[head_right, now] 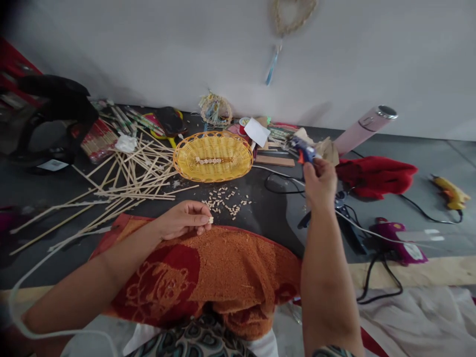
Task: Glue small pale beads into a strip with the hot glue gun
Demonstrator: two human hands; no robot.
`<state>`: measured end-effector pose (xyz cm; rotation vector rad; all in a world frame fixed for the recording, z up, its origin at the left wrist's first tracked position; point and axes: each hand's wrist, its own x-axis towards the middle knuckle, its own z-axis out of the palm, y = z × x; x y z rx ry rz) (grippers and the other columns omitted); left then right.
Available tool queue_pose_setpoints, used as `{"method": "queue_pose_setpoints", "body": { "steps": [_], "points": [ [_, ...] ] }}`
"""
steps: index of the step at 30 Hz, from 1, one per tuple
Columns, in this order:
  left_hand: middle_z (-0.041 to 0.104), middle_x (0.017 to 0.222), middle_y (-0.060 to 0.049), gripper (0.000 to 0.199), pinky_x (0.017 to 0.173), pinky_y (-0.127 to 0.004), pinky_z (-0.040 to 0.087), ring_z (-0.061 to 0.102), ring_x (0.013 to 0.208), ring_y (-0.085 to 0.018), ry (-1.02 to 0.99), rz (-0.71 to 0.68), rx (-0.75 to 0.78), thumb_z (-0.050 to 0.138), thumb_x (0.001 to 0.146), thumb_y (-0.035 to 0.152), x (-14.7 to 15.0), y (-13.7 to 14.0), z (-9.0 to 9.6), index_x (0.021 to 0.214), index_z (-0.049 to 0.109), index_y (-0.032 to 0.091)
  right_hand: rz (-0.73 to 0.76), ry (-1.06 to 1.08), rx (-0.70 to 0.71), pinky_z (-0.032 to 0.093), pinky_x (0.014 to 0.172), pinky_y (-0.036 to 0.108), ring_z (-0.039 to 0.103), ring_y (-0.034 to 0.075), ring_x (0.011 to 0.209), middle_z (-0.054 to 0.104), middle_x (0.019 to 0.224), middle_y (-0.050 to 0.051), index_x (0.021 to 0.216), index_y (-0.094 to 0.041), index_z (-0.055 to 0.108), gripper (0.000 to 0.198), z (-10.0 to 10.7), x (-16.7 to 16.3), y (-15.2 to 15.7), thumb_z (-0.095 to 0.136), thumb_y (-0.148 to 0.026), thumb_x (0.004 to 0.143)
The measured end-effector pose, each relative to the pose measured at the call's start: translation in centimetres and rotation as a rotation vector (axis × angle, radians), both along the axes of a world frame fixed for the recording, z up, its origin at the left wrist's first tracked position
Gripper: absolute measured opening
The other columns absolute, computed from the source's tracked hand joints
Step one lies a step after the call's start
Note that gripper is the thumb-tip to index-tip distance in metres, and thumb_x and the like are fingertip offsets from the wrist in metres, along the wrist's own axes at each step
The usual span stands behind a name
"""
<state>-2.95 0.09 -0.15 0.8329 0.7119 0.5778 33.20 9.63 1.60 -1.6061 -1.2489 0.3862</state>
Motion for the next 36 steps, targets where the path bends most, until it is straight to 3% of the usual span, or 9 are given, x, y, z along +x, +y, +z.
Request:
{"method": "queue_pose_setpoints", "body": {
  "steps": [2, 4, 6, 11, 16, 20, 24, 36],
  "points": [
    [0.069, 0.074, -0.006, 0.025, 0.055, -0.019, 0.044, 0.056, 0.054, -0.007, -0.029, 0.019, -0.020, 0.077, 0.073, 0.030, 0.0, 0.0, 0.0, 0.081, 0.065, 0.010, 0.185, 0.384, 0.046, 0.040, 0.052, 0.026, 0.051, 0.012, 0.059, 0.057, 0.083, 0.001, 0.108, -0.023, 0.056, 0.035, 2.0, -1.1, -1.6, 0.066, -0.038, 0.078],
    [0.069, 0.073, -0.006, 0.023, 0.055, -0.019, 0.045, 0.057, 0.054, -0.007, -0.068, 0.051, -0.032, 0.077, 0.073, 0.029, -0.1, 0.1, 0.0, 0.079, 0.064, 0.010, 0.446, 0.605, -0.073, 0.043, 0.055, 0.027, 0.052, 0.013, 0.063, 0.055, 0.080, 0.000, 0.100, -0.025, 0.060, 0.028, 3.4, -2.8, -3.4, 0.070, -0.035, 0.076],
    [0.068, 0.072, -0.006, 0.023, 0.056, -0.019, 0.046, 0.058, 0.054, -0.007, -0.108, 0.089, -0.025, 0.077, 0.073, 0.029, -0.2, 0.2, -0.1, 0.078, 0.064, 0.010, 0.635, 0.694, -0.209, 0.041, 0.050, 0.026, 0.047, 0.012, 0.058, 0.050, 0.070, -0.002, 0.097, -0.022, 0.062, 0.027, 3.9, -4.9, -5.0, 0.071, -0.033, 0.073],
    [0.067, 0.067, -0.005, 0.024, 0.054, -0.020, 0.046, 0.058, 0.053, -0.008, -0.174, 0.166, -0.006, 0.078, 0.072, 0.030, -0.6, 0.4, -0.1, 0.077, 0.064, 0.010, 0.829, 0.631, -0.333, 0.038, 0.050, 0.027, 0.046, 0.012, 0.057, 0.058, 0.075, 0.003, 0.096, -0.019, 0.064, 0.027, 2.7, -7.9, -6.6, 0.073, -0.030, 0.073],
    [0.065, 0.062, -0.004, 0.024, 0.053, -0.021, 0.046, 0.058, 0.052, -0.009, -0.233, 0.209, 0.035, 0.077, 0.073, 0.031, -0.7, 0.6, 0.0, 0.076, 0.065, 0.010, 0.998, 0.532, -0.368, 0.039, 0.054, 0.028, 0.049, 0.014, 0.062, 0.061, 0.083, 0.006, 0.094, -0.018, 0.065, 0.027, 2.3, -8.1, -7.0, 0.070, -0.040, 0.078],
    [0.065, 0.063, -0.003, 0.023, 0.054, -0.022, 0.046, 0.058, 0.052, -0.009, -0.239, 0.217, 0.027, 0.077, 0.073, 0.030, -0.7, 0.6, -0.2, 0.075, 0.064, 0.011, 1.110, 0.522, -0.361, 0.037, 0.054, 0.028, 0.045, 0.013, 0.059, 0.057, 0.077, 0.005, 0.091, -0.018, 0.063, 0.032, 2.3, -8.2, -7.3, 0.066, -0.048, 0.080],
    [0.065, 0.065, -0.003, 0.023, 0.053, -0.021, 0.046, 0.057, 0.053, -0.009, -0.243, 0.223, 0.023, 0.077, 0.073, 0.029, -0.7, 0.6, -0.3, 0.075, 0.064, 0.011, 1.234, 0.451, -0.439, 0.035, 0.055, 0.027, 0.044, 0.013, 0.061, 0.056, 0.077, 0.005, 0.094, -0.017, 0.062, 0.034, 1.9, -8.2, -7.4, 0.059, -0.050, 0.085],
    [0.065, 0.064, -0.003, 0.025, 0.052, -0.020, 0.046, 0.056, 0.052, -0.008, -0.231, 0.229, 0.015, 0.079, 0.071, 0.030, -0.6, 0.6, 0.1, 0.075, 0.064, 0.010, 1.315, 0.357, -0.458, 0.032, 0.057, 0.025, 0.041, 0.011, 0.064, 0.053, 0.079, 0.004, 0.093, -0.015, 0.058, 0.038, 1.8, -8.2, -7.2, 0.054, -0.053, 0.089]
  ]
}}
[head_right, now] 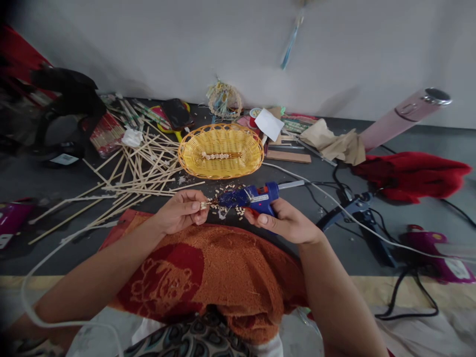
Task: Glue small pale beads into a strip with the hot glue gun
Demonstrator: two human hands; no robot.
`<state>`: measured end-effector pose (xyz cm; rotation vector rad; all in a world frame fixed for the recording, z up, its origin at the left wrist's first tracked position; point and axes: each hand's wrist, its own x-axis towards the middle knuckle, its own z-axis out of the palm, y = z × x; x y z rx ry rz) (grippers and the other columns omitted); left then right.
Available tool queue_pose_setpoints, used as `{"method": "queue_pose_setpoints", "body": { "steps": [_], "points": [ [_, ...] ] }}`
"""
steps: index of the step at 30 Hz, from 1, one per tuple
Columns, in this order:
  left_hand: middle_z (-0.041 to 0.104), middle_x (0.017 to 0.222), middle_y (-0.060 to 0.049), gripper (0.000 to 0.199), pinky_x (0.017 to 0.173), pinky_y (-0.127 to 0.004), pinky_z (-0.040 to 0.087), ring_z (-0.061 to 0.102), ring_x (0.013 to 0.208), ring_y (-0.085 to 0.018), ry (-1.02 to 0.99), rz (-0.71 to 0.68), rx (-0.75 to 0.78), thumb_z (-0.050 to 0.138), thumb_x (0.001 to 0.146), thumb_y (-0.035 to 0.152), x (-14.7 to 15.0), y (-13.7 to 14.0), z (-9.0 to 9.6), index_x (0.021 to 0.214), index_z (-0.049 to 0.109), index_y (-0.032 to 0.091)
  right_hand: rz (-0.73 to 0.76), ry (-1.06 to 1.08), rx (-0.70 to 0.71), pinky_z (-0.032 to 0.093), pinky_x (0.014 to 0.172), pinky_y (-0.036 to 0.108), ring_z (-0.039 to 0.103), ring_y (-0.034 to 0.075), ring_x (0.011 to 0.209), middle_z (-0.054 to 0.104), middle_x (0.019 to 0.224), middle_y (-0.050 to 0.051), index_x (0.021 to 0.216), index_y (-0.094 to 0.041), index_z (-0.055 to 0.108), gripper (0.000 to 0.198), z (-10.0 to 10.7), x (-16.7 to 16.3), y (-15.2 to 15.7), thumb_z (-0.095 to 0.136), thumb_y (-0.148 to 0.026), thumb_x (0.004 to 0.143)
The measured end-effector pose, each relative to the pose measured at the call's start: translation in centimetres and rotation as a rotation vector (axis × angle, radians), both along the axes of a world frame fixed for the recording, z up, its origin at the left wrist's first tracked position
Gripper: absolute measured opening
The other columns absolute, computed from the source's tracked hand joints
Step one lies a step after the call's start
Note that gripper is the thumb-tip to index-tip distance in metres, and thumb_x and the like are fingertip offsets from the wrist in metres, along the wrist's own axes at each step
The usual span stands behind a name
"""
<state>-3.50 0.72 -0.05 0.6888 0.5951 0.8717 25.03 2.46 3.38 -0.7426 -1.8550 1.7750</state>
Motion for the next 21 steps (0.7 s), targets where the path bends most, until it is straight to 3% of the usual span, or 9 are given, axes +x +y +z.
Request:
{"method": "queue_pose_setpoints", "body": {
  "steps": [21],
  "points": [
    [0.064, 0.062, -0.003, 0.025, 0.051, -0.020, 0.046, 0.055, 0.050, -0.008, 0.027, 0.008, -0.011, 0.080, 0.070, 0.030, 0.24, -0.17, 0.43, 0.074, 0.064, 0.010, 0.008, -0.026, 0.014, 0.033, 0.057, 0.025, 0.041, 0.011, 0.063, 0.052, 0.077, 0.003, 0.091, -0.015, 0.058, 0.042, 0.27, -0.07, 0.08, 0.055, -0.056, 0.087]
  ]
}}
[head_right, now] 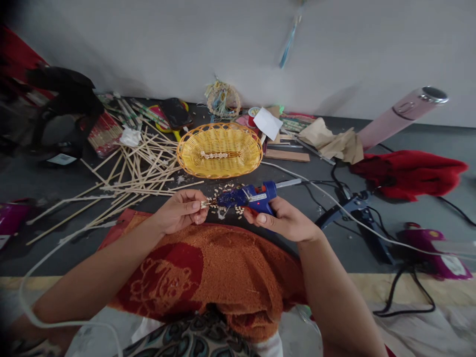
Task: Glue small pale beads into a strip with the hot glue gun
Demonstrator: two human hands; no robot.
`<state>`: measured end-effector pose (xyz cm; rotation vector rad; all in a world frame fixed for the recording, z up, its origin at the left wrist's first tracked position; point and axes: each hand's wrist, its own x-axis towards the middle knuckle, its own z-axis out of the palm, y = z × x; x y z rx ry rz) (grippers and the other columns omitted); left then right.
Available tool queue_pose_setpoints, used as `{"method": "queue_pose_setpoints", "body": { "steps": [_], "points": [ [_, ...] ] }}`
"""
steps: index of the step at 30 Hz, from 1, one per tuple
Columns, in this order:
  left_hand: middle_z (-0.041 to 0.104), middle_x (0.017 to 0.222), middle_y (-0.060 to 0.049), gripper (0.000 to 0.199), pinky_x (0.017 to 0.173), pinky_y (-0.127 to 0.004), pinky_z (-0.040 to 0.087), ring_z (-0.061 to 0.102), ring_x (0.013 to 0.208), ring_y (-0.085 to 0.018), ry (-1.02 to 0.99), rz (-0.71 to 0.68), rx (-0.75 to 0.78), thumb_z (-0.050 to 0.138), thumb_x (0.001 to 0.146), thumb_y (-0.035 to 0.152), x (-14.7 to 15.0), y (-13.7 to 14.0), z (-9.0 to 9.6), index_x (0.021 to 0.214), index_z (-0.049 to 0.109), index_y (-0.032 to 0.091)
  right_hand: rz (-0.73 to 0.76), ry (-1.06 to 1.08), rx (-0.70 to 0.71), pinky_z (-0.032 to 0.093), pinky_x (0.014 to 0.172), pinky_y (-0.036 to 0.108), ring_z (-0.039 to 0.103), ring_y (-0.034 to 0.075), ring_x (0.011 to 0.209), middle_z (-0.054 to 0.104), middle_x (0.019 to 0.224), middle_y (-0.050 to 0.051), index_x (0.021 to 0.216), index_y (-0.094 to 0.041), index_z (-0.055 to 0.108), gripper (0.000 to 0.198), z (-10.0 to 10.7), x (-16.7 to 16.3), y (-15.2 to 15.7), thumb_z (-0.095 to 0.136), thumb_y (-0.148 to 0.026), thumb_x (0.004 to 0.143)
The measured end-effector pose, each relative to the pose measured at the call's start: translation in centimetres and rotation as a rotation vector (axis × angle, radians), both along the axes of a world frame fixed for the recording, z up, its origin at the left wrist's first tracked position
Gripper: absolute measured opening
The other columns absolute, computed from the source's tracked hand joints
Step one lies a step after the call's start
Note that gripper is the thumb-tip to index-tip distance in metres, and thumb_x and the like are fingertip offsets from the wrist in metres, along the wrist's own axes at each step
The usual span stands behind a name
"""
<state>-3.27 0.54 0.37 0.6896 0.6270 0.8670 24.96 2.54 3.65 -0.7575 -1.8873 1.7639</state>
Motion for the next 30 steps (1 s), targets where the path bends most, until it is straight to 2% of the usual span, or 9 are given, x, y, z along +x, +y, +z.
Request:
{"method": "queue_pose_setpoints", "body": {
  "steps": [19, 23, 26, 30],
  "points": [
    [0.064, 0.063, -0.002, 0.025, 0.052, -0.020, 0.045, 0.055, 0.051, -0.007, 0.022, 0.020, -0.024, 0.079, 0.071, 0.030, 0.0, 0.0, -0.2, 0.075, 0.063, 0.011, 0.018, 0.012, 0.010, 0.037, 0.058, 0.023, 0.043, 0.011, 0.065, 0.054, 0.079, 0.004, 0.092, -0.015, 0.059, 0.037, -0.1, 0.2, 0.4, 0.056, -0.052, 0.088],
    [0.065, 0.065, -0.003, 0.023, 0.053, -0.020, 0.045, 0.055, 0.052, -0.007, 0.017, 0.019, -0.019, 0.077, 0.073, 0.029, 0.0, 0.0, -0.5, 0.076, 0.062, 0.011, 0.012, 0.022, -0.028, 0.037, 0.058, 0.024, 0.044, 0.011, 0.065, 0.057, 0.081, 0.005, 0.095, -0.013, 0.061, 0.039, -0.4, 0.4, 0.3, 0.058, -0.051, 0.087],
    [0.066, 0.069, -0.004, 0.019, 0.054, -0.020, 0.044, 0.055, 0.053, -0.007, 0.004, 0.019, 0.004, 0.074, 0.078, 0.026, -0.1, 0.1, -0.8, 0.077, 0.063, 0.011, -0.117, 0.112, -0.083, 0.040, 0.058, 0.027, 0.048, 0.013, 0.064, 0.061, 0.085, 0.008, 0.094, -0.014, 0.062, 0.041, -0.8, 1.0, 0.4, 0.061, -0.053, 0.084],
    [0.066, 0.071, -0.004, 0.017, 0.055, -0.020, 0.044, 0.055, 0.054, -0.007, 0.012, 0.022, 0.011, 0.072, 0.079, 0.025, -0.2, 0.1, -1.0, 0.077, 0.062, 0.011, -0.503, 0.217, -0.166, 0.042, 0.050, 0.026, 0.051, 0.013, 0.060, 0.061, 0.085, 0.006, 0.094, -0.020, 0.062, 0.045, -1.0, 2.3, 1.8, 0.054, -0.063, 0.083]
  ]
}}
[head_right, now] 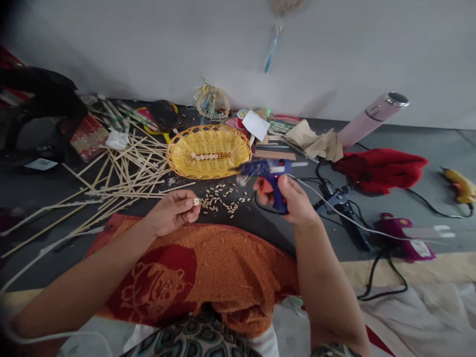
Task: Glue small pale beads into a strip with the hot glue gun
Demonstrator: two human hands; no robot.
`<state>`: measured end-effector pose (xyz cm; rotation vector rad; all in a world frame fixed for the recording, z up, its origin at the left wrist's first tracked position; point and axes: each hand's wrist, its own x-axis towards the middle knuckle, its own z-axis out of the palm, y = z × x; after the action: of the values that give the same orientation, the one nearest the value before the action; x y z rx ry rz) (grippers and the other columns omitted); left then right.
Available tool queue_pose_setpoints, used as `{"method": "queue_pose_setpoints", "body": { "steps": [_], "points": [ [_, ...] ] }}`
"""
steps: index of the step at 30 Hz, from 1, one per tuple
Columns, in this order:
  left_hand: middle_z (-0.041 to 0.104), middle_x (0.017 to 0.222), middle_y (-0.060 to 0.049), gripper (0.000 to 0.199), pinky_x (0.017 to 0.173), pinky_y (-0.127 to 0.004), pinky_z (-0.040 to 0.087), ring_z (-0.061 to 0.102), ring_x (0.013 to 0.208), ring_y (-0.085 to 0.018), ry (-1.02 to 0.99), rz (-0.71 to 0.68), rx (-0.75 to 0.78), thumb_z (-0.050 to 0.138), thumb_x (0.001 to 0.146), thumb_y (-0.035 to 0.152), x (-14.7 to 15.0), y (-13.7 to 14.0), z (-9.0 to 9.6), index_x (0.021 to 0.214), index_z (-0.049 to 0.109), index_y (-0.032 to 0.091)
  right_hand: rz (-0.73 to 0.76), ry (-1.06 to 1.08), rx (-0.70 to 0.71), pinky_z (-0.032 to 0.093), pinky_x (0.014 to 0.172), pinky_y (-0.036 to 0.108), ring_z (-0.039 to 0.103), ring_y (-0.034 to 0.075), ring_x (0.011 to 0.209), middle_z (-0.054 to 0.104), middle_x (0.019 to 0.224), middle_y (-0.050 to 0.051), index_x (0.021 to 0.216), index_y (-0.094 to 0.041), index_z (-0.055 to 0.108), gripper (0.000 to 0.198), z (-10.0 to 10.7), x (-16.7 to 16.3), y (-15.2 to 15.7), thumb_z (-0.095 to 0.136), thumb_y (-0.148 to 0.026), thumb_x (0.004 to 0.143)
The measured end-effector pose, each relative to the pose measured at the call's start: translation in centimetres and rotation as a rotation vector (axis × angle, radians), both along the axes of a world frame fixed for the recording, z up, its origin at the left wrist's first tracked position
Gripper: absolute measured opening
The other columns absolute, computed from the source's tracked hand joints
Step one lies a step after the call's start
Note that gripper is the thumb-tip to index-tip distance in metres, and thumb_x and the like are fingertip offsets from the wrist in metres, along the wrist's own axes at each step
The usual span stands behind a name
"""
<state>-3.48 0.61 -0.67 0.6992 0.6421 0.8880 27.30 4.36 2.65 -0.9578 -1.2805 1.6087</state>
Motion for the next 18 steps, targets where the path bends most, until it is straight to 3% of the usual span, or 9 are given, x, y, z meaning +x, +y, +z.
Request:
{"method": "queue_pose_setpoints", "body": {
  "steps": [4, 9, 13, 18],
  "points": [
    [0.066, 0.072, -0.005, 0.018, 0.054, -0.020, 0.043, 0.055, 0.055, -0.007, 0.005, -0.022, 0.004, 0.071, 0.080, 0.026, 0.0, -0.1, 0.0, 0.077, 0.062, 0.011, -0.305, 0.094, -0.083, 0.040, 0.042, 0.022, 0.045, 0.009, 0.052, 0.060, 0.083, 0.001, 0.098, -0.024, 0.060, 0.041, -0.6, 1.8, 2.4, 0.054, -0.061, 0.084],
    [0.066, 0.073, -0.004, 0.017, 0.054, -0.019, 0.043, 0.056, 0.056, -0.008, 0.024, -0.052, 0.006, 0.070, 0.081, 0.027, 0.0, -0.1, -0.1, 0.079, 0.061, 0.012, -0.420, 0.132, -0.173, 0.045, 0.044, 0.017, 0.051, 0.007, 0.058, 0.064, 0.090, 0.000, 0.093, -0.019, 0.063, 0.029, -2.1, 3.4, 3.8, 0.072, -0.038, 0.073],
    [0.066, 0.073, -0.005, 0.018, 0.054, -0.020, 0.044, 0.057, 0.056, -0.008, 0.022, -0.060, 0.005, 0.070, 0.081, 0.027, 0.0, -0.1, -0.2, 0.079, 0.061, 0.012, -0.445, -0.010, -0.073, 0.047, 0.045, 0.017, 0.055, 0.008, 0.061, 0.067, 0.092, 0.003, 0.096, -0.018, 0.065, 0.036, -2.9, 3.4, 4.4, 0.074, -0.046, 0.074],
    [0.066, 0.074, -0.005, 0.019, 0.055, -0.020, 0.045, 0.057, 0.056, -0.008, 0.023, -0.052, 0.003, 0.071, 0.080, 0.028, 0.0, -0.2, -0.2, 0.078, 0.061, 0.011, -0.632, -0.190, 0.058, 0.044, 0.040, 0.017, 0.049, 0.007, 0.048, 0.063, 0.071, 0.000, 0.086, -0.017, 0.064, 0.041, -4.4, 4.0, 5.9, 0.069, -0.057, 0.075]
  ]
}}
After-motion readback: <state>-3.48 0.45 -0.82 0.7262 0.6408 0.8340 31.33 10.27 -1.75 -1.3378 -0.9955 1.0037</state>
